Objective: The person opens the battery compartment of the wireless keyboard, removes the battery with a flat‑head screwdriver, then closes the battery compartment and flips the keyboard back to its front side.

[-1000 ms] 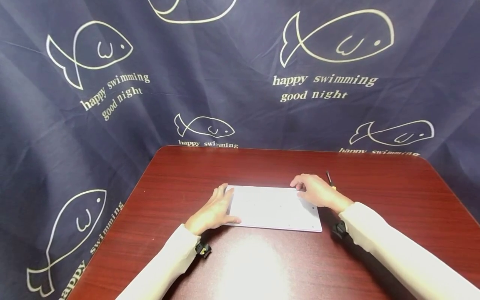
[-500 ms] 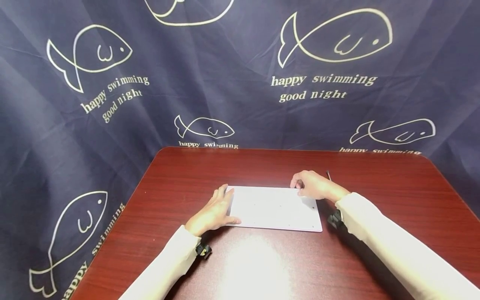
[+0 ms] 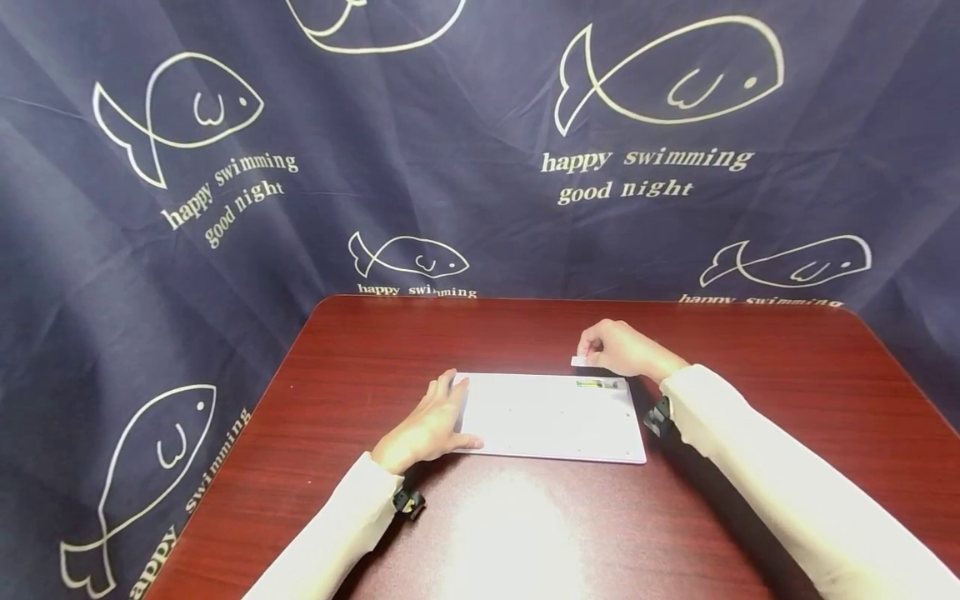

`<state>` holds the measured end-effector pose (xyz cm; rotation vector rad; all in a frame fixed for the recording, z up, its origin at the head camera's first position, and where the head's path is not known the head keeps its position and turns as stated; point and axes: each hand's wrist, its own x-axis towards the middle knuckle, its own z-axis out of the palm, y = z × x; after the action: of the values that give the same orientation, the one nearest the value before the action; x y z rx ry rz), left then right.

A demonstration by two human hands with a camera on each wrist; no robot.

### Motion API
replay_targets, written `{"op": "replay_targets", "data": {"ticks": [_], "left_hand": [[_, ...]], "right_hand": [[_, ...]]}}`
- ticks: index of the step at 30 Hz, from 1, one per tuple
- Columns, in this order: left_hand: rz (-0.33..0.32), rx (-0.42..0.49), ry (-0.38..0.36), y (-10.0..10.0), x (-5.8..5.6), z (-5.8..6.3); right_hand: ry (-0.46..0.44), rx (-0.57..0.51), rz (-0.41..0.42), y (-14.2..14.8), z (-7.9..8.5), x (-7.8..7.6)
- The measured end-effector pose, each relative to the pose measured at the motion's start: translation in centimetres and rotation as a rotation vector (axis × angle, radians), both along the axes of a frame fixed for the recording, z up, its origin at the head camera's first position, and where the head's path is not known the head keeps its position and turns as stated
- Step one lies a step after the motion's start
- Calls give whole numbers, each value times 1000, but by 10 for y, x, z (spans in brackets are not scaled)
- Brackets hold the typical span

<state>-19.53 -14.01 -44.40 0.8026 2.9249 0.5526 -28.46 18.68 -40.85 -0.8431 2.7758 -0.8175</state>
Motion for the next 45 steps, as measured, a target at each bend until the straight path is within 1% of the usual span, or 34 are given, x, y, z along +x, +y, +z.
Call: {"op": "replay_targets", "data": {"ticks": [5, 9, 14, 18, 21, 23, 26, 28, 31, 33, 36, 39, 45], "left_hand": [[-3, -14, 3, 3, 0, -3], [-7, -14, 3, 6, 0, -2], [-20, -10, 9, 9, 0, 1], [-16, -17, 13, 9, 0, 0], [-12, -16, 17, 8, 1, -1], [-12, -15, 23, 7, 1, -1], [-12, -14, 35, 5, 1, -2], [-11, -14, 38, 4, 1, -2], [-8, -13, 37, 2, 1, -2], [-6, -15, 33, 0, 1, -1], [-7, -17, 35, -1, 1, -1], [-8, -13, 37, -2, 1, -2], [-13, 5, 39, -1, 1, -3]], "right_hand": [[-79, 38, -24, 2, -10, -12], [-118, 51, -63, 3, -17, -16], [-120, 46, -114, 5, -20, -15], [-110, 19, -149, 10, -15, -10], [-65, 21, -188, 22, -4, -4], [-40, 41, -217, 33, 3, 2], [-26, 115, -250, 54, 11, 12], [-36, 169, -269, 68, 11, 21], [-60, 234, -291, 84, 8, 34], [-81, 242, -309, 91, 3, 43], [-97, 220, -331, 94, -5, 55], [-89, 193, -347, 93, -13, 64], [-72, 159, -361, 92, -21, 73]]}}
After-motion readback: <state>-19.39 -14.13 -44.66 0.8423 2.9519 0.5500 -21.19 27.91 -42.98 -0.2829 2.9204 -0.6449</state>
